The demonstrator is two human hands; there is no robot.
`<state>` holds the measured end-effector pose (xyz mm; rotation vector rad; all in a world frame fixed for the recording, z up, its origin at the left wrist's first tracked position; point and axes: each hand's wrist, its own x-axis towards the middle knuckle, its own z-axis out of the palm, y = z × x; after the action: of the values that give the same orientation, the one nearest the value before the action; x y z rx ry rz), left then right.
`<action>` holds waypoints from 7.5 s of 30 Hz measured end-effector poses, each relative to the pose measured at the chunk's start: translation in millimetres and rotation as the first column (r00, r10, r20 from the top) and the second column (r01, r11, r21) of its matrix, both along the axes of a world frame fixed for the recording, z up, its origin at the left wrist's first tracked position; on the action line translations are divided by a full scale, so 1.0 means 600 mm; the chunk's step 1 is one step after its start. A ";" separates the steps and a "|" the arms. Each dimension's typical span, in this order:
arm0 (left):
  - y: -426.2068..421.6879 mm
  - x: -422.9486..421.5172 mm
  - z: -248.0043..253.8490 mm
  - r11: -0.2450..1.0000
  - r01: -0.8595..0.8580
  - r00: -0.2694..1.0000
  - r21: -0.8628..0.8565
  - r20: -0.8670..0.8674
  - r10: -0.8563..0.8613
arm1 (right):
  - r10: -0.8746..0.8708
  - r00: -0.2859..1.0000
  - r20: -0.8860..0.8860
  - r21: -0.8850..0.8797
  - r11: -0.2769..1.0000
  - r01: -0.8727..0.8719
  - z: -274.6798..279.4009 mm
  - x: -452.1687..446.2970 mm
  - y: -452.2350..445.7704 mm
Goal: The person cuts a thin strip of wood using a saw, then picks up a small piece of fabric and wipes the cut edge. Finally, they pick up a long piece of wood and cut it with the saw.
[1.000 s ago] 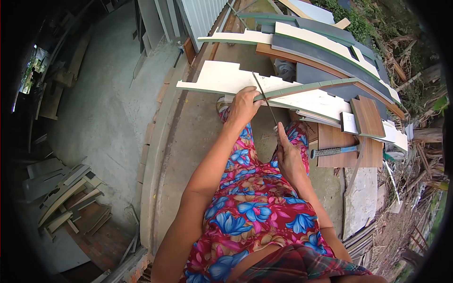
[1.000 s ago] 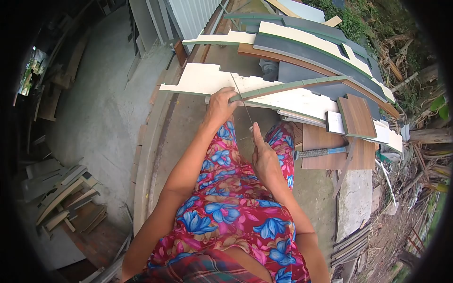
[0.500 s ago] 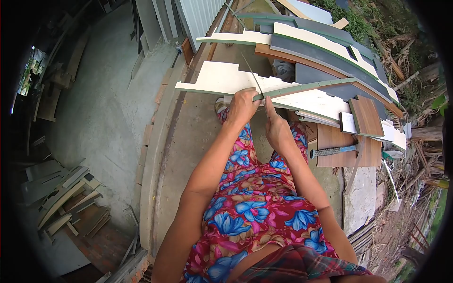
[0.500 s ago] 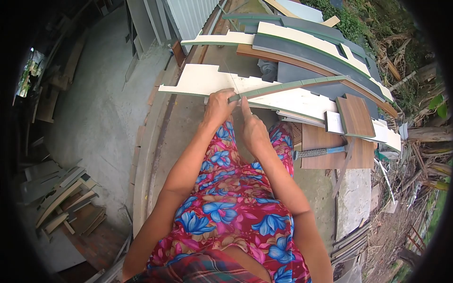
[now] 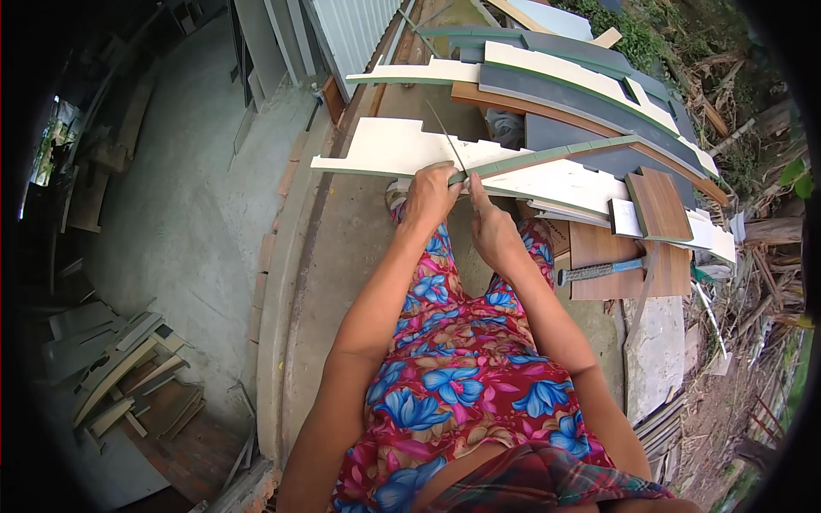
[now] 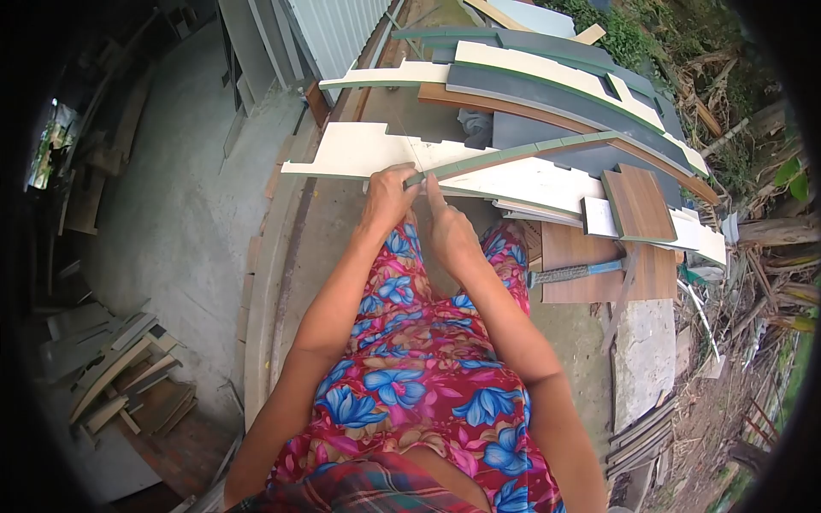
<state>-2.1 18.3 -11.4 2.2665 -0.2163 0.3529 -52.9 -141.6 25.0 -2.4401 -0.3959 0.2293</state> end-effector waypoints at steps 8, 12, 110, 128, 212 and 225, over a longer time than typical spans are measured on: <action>-0.002 -0.004 0.011 1.000 -0.002 1.000 -0.027 0.005 0.002 | 0.009 0.997 -0.071 0.090 0.996 -0.003 0.025 -0.153 -0.078; -0.004 -0.005 0.005 0.997 0.014 0.995 -0.078 0.098 -0.006 | 0.027 0.999 -0.026 0.096 0.995 -0.024 0.021 -0.096 -0.060; 0.069 -0.002 0.021 0.994 0.112 0.974 -0.014 -0.197 -0.113 | -0.425 0.901 -0.091 0.429 0.799 0.420 0.035 -0.147 -0.201; 0.064 -0.001 0.032 0.985 0.149 0.916 -0.088 -0.363 -0.171 | -0.400 0.912 -0.095 0.411 0.818 0.402 0.021 -0.150 -0.198; -0.146 0.093 0.005 0.983 0.057 0.975 0.172 0.201 -0.092 | -0.289 0.948 0.134 0.109 0.955 0.276 -0.003 0.026 -0.142; -0.146 0.091 -0.002 0.985 0.068 0.978 0.158 0.187 -0.097 | -0.296 0.946 0.135 0.205 0.942 0.266 0.013 -0.093 -0.161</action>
<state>52.5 -69.5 -12.8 2.3634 -0.4507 0.5300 -108.4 -238.2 32.9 -2.3030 -0.1257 -0.1287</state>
